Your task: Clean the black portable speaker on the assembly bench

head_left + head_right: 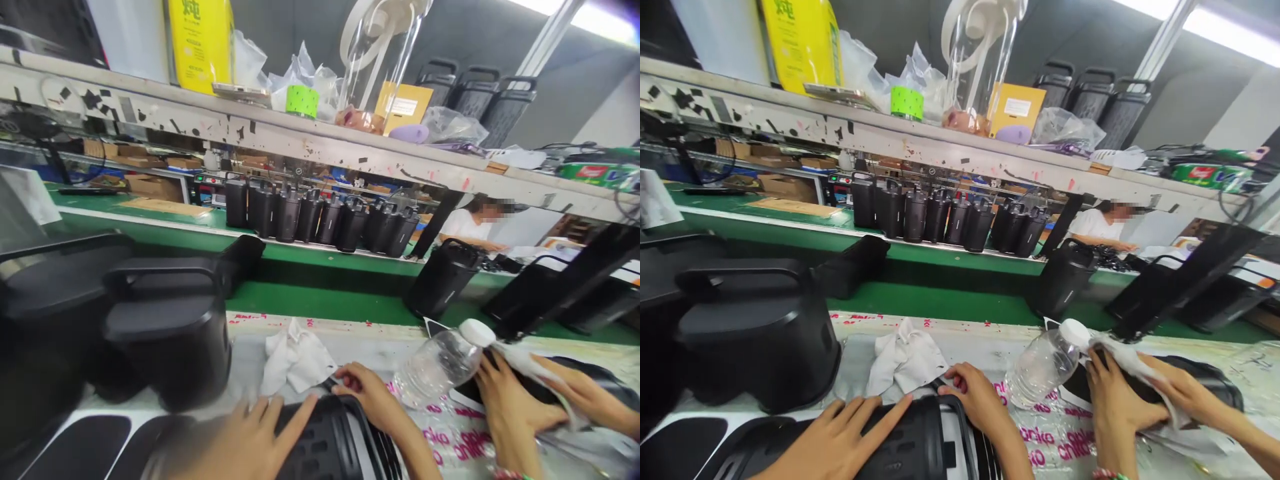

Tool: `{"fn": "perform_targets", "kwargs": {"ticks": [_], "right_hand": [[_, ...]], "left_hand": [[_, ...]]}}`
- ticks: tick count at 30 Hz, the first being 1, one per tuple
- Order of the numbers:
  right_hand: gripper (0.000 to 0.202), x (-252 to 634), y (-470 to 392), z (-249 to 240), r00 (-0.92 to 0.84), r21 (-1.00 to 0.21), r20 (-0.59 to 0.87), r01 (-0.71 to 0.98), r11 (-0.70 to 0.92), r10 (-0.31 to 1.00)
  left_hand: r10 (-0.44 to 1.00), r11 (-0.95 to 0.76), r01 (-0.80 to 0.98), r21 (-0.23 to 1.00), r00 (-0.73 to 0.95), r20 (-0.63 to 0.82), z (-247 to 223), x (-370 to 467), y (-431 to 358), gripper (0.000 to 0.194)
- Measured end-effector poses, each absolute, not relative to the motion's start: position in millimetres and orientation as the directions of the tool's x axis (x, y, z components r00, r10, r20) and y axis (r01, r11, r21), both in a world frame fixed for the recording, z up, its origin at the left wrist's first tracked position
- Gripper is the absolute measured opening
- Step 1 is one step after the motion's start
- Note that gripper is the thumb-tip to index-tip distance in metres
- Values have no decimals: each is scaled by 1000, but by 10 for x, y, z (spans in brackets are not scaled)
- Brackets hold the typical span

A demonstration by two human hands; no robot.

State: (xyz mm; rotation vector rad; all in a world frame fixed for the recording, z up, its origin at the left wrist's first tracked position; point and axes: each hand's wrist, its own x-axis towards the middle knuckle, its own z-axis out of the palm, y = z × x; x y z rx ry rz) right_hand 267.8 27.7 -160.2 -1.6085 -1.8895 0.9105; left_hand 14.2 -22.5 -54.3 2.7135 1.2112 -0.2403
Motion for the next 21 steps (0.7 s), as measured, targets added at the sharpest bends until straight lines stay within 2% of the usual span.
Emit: {"fn": "perform_targets", "kwargs": {"ticks": [2, 5, 8, 11, 16, 19, 21], "right_hand": [[25, 2716, 369, -1462, -240, -690, -114, 717, 97, 964], [15, 2740, 417, -1339, -295, -599, -164, 788, 143, 941], [12, 2701, 412, -1280, -235, -509, -155, 851, 126, 960], [16, 2679, 410, -1168, -147, -473, -110, 878, 78, 983], [48, 2753, 58, -877, -2, -583, 45, 812, 28, 999], [69, 2809, -629, -871, 176, -763, 79, 645, -54, 981], [68, 2850, -1142, -949, 275, -842, 78, 533, -84, 958]], "left_hand": [[705, -629, 760, 167, 647, -289, -384, 139, -242, 78], [700, -612, 766, 195, 640, -318, -314, 104, -288, 92], [705, -600, 768, 224, 640, -304, -429, 69, -314, 111], [720, -601, 765, 230, 644, -258, -557, 47, -313, 117], [737, -631, 752, 191, 658, -158, -608, 48, -287, 116], [735, -637, 749, 181, 661, -150, -607, 52, -270, 116], [734, -642, 745, 179, 665, -136, -614, 52, -265, 115]]}}
